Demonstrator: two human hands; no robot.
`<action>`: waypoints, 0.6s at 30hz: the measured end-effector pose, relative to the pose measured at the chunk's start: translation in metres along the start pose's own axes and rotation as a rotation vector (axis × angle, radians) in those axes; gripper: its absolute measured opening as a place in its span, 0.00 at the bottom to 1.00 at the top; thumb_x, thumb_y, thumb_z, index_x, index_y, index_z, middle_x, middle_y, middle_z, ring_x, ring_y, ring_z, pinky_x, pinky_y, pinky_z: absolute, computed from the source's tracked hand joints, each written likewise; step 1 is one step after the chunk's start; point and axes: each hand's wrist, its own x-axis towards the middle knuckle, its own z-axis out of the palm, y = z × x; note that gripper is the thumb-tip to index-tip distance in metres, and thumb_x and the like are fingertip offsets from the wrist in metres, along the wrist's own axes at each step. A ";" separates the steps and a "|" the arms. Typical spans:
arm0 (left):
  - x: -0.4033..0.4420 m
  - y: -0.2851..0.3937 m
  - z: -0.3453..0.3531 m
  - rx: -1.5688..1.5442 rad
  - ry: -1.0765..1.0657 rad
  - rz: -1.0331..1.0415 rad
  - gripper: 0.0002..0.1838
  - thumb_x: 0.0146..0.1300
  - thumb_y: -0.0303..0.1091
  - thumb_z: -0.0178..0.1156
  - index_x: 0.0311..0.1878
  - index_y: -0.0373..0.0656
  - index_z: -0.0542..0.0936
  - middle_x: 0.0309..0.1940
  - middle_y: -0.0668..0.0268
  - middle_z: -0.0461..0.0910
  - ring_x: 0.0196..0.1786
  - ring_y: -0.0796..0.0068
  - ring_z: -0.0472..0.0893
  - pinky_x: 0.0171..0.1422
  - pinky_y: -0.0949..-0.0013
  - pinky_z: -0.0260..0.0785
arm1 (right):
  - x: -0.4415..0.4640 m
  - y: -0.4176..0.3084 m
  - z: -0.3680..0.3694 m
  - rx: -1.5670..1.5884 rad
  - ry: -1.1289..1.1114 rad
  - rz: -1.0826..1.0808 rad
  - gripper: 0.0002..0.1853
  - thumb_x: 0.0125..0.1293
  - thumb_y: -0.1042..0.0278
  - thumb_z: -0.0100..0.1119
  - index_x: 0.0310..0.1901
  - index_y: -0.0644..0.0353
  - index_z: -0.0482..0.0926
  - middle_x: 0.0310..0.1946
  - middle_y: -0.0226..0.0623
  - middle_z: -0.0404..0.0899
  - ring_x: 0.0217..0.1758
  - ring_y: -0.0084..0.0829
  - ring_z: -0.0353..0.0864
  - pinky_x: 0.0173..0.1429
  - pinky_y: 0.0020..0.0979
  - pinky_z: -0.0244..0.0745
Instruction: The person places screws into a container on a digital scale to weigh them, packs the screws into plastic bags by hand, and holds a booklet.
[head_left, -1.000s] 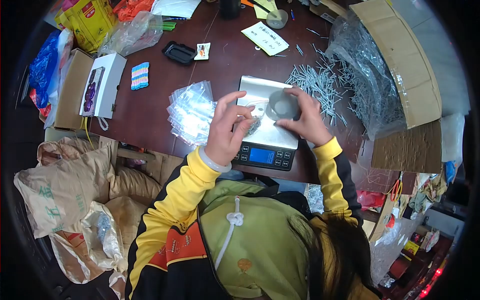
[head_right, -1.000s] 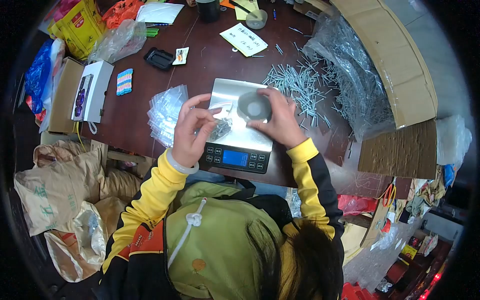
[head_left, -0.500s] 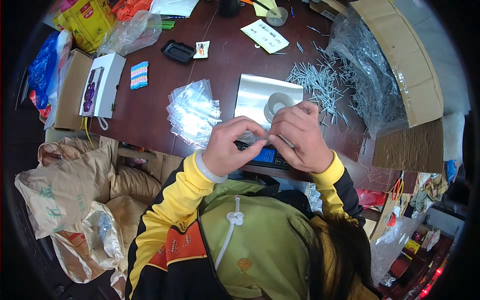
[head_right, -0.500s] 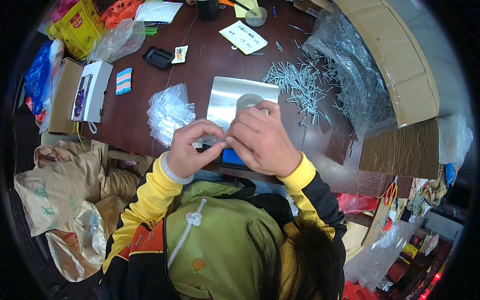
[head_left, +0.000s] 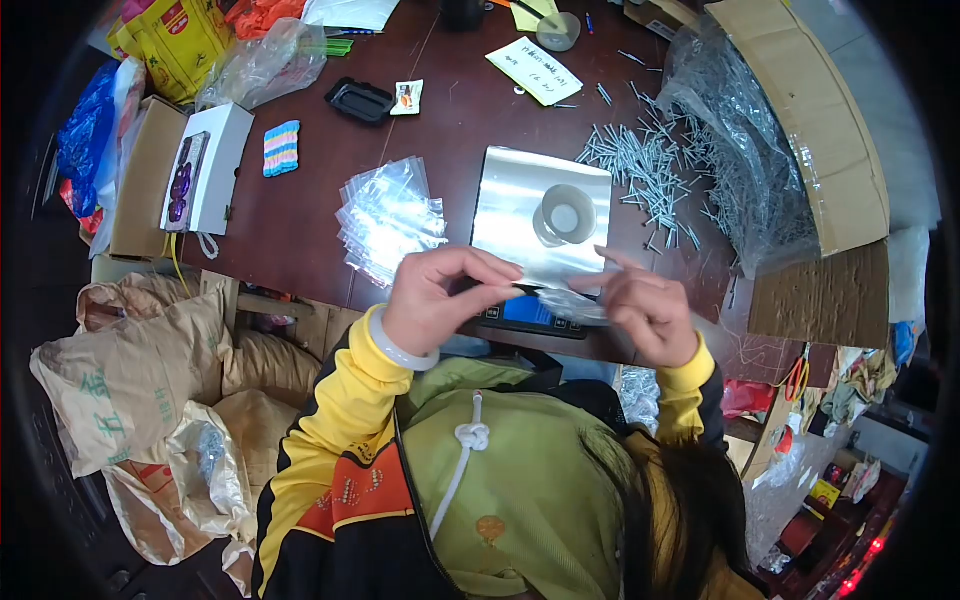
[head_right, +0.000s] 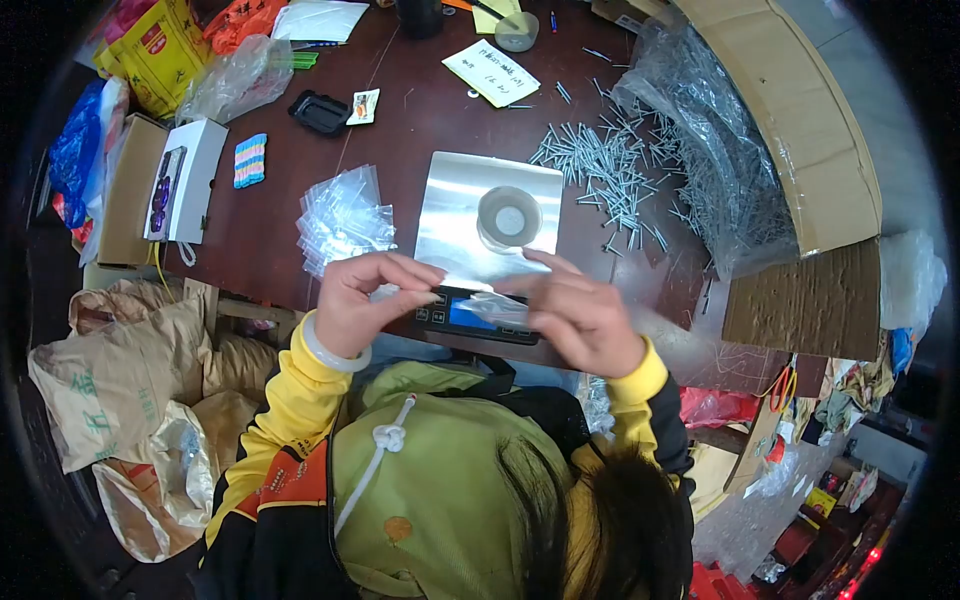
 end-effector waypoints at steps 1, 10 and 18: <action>-0.001 -0.002 -0.005 -0.022 0.041 -0.028 0.04 0.55 0.20 0.66 0.34 0.33 0.82 0.40 0.56 0.84 0.44 0.69 0.83 0.55 0.68 0.73 | -0.015 0.004 -0.008 0.149 0.006 0.128 0.10 0.63 0.71 0.59 0.25 0.61 0.71 0.23 0.34 0.75 0.37 0.30 0.82 0.44 0.36 0.69; -0.021 -0.052 -0.059 0.775 0.059 0.056 0.13 0.53 0.26 0.67 0.44 0.38 0.83 0.52 0.54 0.80 0.64 0.50 0.73 0.64 0.54 0.67 | -0.081 0.046 -0.053 0.438 -0.053 0.856 0.08 0.61 0.72 0.65 0.34 0.62 0.73 0.27 0.25 0.73 0.33 0.17 0.75 0.40 0.21 0.69; -0.035 -0.085 -0.036 1.264 0.042 -0.032 0.35 0.63 0.35 0.57 0.73 0.44 0.58 0.75 0.55 0.52 0.77 0.49 0.47 0.76 0.43 0.35 | 0.014 0.174 -0.073 -0.718 0.235 0.550 0.44 0.49 0.46 0.73 0.67 0.45 0.64 0.68 0.50 0.60 0.71 0.56 0.57 0.68 0.57 0.56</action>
